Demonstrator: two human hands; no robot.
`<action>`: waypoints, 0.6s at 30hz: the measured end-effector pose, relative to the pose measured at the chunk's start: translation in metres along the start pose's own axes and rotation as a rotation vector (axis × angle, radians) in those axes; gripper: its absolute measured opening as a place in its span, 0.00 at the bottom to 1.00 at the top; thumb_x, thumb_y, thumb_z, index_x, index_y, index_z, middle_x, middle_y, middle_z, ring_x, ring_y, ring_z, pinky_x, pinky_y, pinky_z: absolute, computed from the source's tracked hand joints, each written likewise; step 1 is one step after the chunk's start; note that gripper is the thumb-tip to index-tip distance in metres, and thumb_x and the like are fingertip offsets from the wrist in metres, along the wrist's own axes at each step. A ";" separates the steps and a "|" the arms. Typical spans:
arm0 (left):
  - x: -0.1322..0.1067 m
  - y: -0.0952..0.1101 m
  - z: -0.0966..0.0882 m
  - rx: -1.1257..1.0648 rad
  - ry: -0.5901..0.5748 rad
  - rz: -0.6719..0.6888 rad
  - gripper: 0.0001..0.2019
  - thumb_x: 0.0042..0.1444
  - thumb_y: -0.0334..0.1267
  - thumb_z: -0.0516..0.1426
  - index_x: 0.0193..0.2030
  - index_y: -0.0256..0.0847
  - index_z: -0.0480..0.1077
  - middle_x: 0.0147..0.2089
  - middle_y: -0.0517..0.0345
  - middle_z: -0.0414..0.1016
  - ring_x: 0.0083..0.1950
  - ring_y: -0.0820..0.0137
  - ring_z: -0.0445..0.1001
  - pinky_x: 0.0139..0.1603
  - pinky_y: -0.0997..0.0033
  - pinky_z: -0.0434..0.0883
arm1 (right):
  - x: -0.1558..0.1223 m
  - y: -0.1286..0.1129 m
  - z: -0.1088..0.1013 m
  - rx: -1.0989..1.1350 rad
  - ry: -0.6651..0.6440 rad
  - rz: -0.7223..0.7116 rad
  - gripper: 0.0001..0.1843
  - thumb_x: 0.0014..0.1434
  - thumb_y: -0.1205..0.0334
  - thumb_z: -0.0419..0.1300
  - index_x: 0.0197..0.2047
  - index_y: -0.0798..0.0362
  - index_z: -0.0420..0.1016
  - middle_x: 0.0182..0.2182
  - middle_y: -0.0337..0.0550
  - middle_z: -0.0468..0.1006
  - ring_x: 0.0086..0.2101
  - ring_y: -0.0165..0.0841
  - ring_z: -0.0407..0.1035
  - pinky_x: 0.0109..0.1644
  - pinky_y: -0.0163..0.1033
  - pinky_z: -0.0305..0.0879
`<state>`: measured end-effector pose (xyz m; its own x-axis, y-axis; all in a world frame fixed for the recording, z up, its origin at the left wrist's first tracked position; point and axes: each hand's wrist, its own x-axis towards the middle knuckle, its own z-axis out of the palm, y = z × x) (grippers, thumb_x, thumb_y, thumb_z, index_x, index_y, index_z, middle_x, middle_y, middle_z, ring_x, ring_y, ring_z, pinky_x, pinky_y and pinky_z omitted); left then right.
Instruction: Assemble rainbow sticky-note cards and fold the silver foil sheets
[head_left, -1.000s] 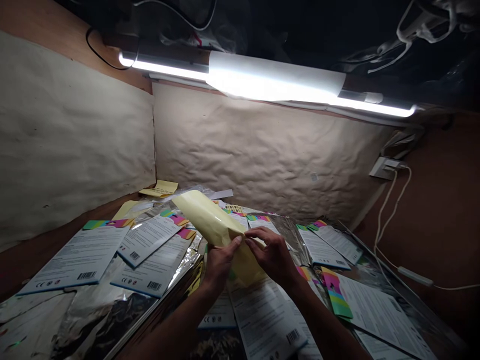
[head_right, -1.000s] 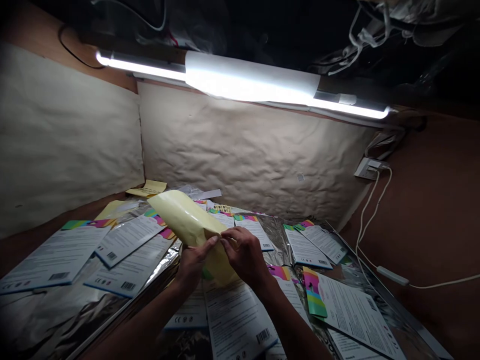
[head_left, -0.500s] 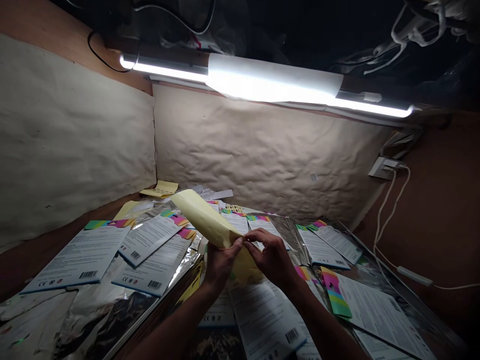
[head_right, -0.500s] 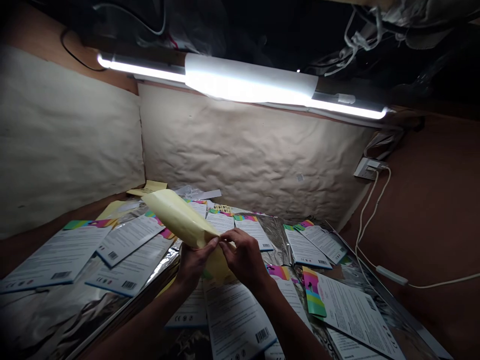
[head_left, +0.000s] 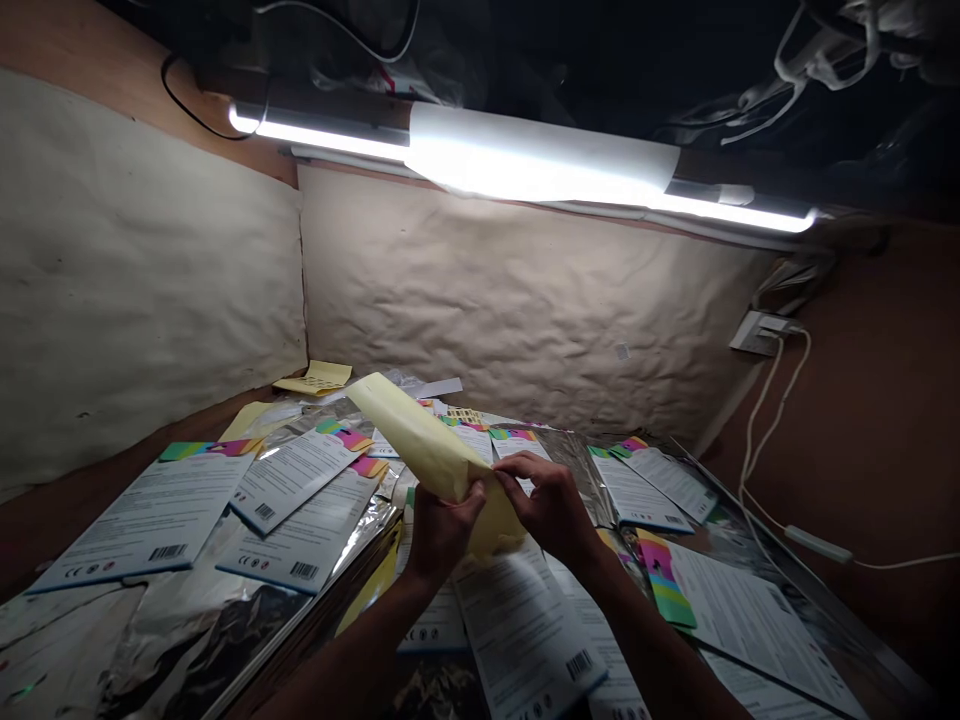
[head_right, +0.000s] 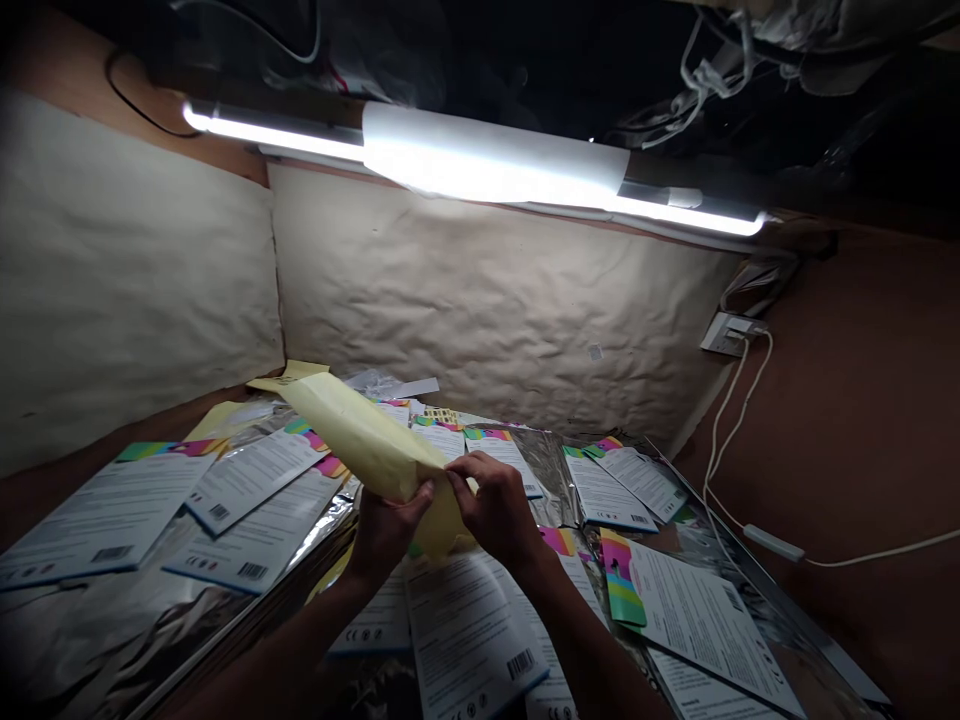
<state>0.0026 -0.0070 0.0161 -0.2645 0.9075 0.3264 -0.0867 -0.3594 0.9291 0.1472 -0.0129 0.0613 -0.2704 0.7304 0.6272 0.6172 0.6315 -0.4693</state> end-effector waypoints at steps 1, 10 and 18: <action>0.000 0.001 0.000 0.005 -0.004 0.000 0.10 0.46 0.36 0.64 0.35 0.33 0.78 0.33 0.51 0.82 0.37 0.61 0.80 0.38 0.70 0.75 | 0.000 0.000 0.000 -0.008 0.003 0.004 0.09 0.62 0.67 0.59 0.39 0.49 0.82 0.35 0.41 0.81 0.36 0.35 0.75 0.43 0.38 0.68; 0.014 -0.011 -0.004 -0.067 0.179 -0.153 0.14 0.43 0.38 0.67 0.37 0.33 0.78 0.40 0.45 0.82 0.41 0.56 0.80 0.41 0.63 0.77 | 0.021 0.069 -0.019 -0.103 0.207 0.310 0.15 0.64 0.54 0.57 0.42 0.52 0.81 0.37 0.45 0.84 0.37 0.37 0.78 0.40 0.36 0.70; 0.030 -0.015 -0.006 -0.288 0.449 -0.267 0.19 0.40 0.37 0.68 0.41 0.33 0.78 0.46 0.45 0.81 0.48 0.54 0.79 0.50 0.55 0.75 | 0.055 0.176 0.000 -0.378 0.011 0.501 0.11 0.65 0.56 0.59 0.41 0.55 0.78 0.38 0.44 0.81 0.38 0.35 0.76 0.45 0.43 0.72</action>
<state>-0.0102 0.0244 0.0108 -0.5726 0.8164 -0.0755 -0.4463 -0.2331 0.8640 0.2409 0.1385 0.0125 0.1261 0.9097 0.3956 0.8863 0.0759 -0.4568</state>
